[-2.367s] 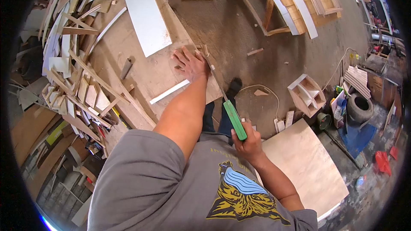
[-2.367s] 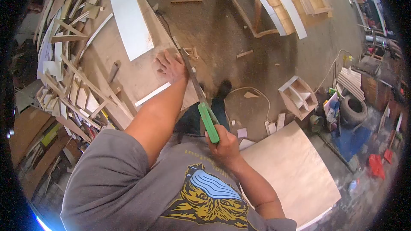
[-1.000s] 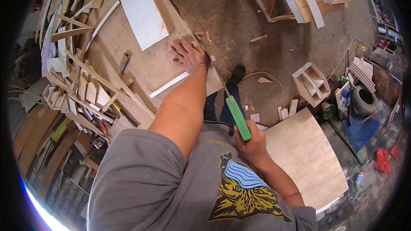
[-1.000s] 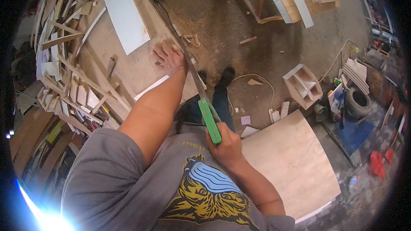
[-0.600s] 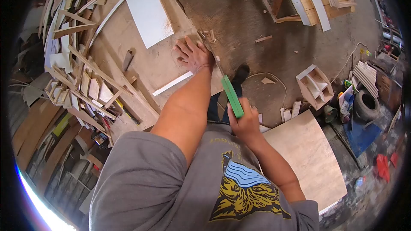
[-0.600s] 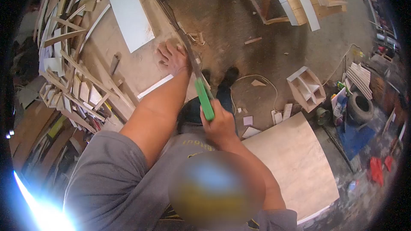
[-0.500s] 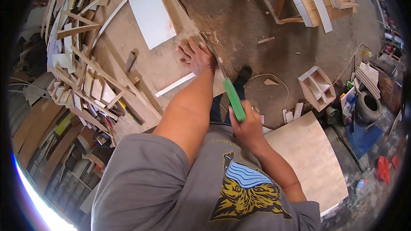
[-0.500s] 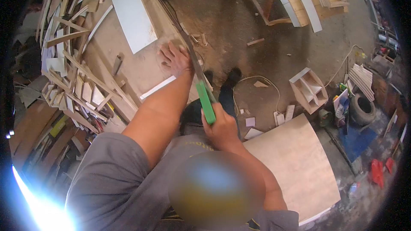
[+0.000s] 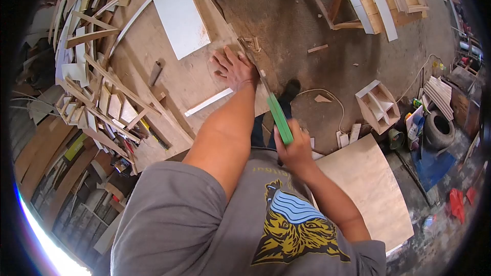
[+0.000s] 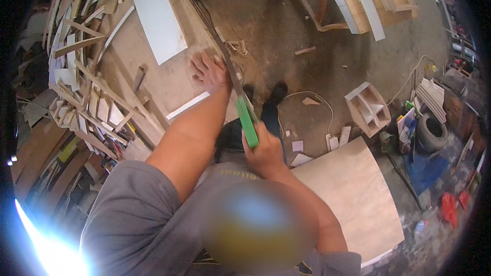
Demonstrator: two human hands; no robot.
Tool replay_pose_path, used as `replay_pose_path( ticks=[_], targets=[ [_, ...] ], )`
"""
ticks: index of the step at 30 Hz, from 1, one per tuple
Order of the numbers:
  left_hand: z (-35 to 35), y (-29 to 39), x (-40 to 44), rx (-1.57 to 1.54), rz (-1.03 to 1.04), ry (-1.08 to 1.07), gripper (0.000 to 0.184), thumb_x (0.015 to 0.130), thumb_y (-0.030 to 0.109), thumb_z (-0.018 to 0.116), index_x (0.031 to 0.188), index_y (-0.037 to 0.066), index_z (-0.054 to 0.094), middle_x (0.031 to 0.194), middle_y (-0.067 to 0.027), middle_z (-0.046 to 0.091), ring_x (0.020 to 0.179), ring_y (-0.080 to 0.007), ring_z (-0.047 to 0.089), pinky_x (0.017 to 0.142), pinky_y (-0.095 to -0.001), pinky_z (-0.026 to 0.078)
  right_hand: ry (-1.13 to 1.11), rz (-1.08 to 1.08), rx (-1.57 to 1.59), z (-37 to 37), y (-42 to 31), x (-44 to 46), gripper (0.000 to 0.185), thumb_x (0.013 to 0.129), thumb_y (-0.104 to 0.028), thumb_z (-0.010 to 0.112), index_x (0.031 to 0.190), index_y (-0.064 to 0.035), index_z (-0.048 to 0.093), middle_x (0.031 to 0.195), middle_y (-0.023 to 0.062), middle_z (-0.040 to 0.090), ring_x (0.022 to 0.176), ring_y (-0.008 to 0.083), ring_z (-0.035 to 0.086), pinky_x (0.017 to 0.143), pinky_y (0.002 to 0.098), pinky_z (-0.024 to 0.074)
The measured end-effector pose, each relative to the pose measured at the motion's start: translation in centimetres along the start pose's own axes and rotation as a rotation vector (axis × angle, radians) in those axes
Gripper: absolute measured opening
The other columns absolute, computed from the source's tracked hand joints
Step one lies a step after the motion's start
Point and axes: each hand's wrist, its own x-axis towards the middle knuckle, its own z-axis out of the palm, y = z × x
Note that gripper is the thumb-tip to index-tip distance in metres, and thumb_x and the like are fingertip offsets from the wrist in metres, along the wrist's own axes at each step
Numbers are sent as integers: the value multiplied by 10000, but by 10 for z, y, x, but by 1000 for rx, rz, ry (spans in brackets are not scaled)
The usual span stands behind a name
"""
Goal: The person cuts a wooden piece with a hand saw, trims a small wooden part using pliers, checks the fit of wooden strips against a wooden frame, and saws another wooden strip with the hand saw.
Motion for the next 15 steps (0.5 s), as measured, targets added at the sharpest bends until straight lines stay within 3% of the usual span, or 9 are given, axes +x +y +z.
replay_pose_path(
  ticks=[15],
  targets=[
    [2, 0, 3, 22, -9, -8, 588, 1044, 400, 399, 1577, 167, 309, 1690, -139, 132, 1564, -362, 60, 1200, -613, 128, 14, -39, 6, -5, -8, -1, 199, 905, -142, 695, 964, -43, 533, 771, 220, 639, 714, 436, 658, 587, 504, 520]
  ],
)
